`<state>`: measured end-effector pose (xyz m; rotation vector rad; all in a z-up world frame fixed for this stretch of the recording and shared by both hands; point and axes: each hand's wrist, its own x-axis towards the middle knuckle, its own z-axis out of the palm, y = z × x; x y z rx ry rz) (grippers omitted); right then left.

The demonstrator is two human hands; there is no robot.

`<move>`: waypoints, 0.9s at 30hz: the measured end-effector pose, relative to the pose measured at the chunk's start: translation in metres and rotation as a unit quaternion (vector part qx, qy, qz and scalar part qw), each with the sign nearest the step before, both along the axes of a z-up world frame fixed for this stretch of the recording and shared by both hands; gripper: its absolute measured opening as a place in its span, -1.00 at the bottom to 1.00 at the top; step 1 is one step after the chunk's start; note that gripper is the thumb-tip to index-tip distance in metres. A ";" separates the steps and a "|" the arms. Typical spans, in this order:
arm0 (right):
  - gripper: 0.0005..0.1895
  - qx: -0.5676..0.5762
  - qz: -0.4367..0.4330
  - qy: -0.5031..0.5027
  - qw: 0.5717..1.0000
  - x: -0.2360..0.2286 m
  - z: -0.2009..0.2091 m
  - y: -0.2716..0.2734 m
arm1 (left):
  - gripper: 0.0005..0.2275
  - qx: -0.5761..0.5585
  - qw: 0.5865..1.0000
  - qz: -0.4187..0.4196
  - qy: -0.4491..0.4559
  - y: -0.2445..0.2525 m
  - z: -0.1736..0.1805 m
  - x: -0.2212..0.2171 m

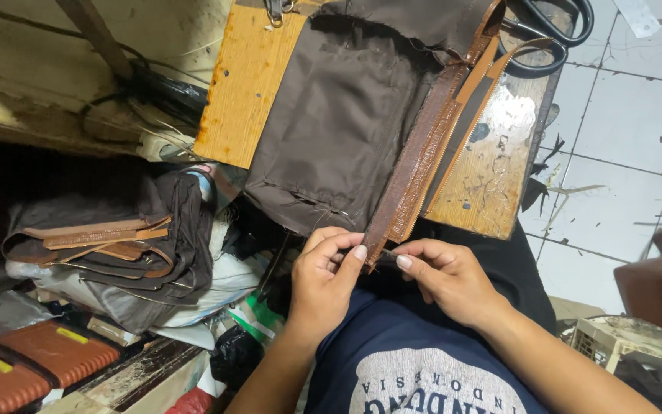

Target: Assembling a leather bag by aligning a leather strap with the fabric lining and trimming excess material with scissors.

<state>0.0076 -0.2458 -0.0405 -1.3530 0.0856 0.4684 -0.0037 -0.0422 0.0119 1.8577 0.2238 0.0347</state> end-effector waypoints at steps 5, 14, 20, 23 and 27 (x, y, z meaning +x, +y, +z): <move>-0.81 0.007 -0.011 -0.018 1.000 -0.001 -0.005 0.001 | -0.84 0.001 1.000 0.001 -0.003 0.001 -0.003 -0.001; -0.82 0.029 -0.002 -0.017 0.999 0.002 -0.006 0.004 | -0.84 -0.001 1.000 -0.001 -0.009 0.002 -0.004 0.001; -0.82 0.009 -0.010 -0.024 1.000 0.002 -0.008 0.006 | -0.84 -0.009 1.000 0.001 -0.009 0.002 -0.006 0.000; -0.83 0.010 -0.011 -0.021 1.000 0.002 -0.011 0.007 | -0.84 -0.008 1.000 -0.001 -0.011 0.002 -0.008 0.000; -0.86 0.028 0.002 -0.012 1.000 0.004 -0.002 0.007 | -0.85 -0.011 1.000 -0.002 -0.007 0.003 -0.007 0.000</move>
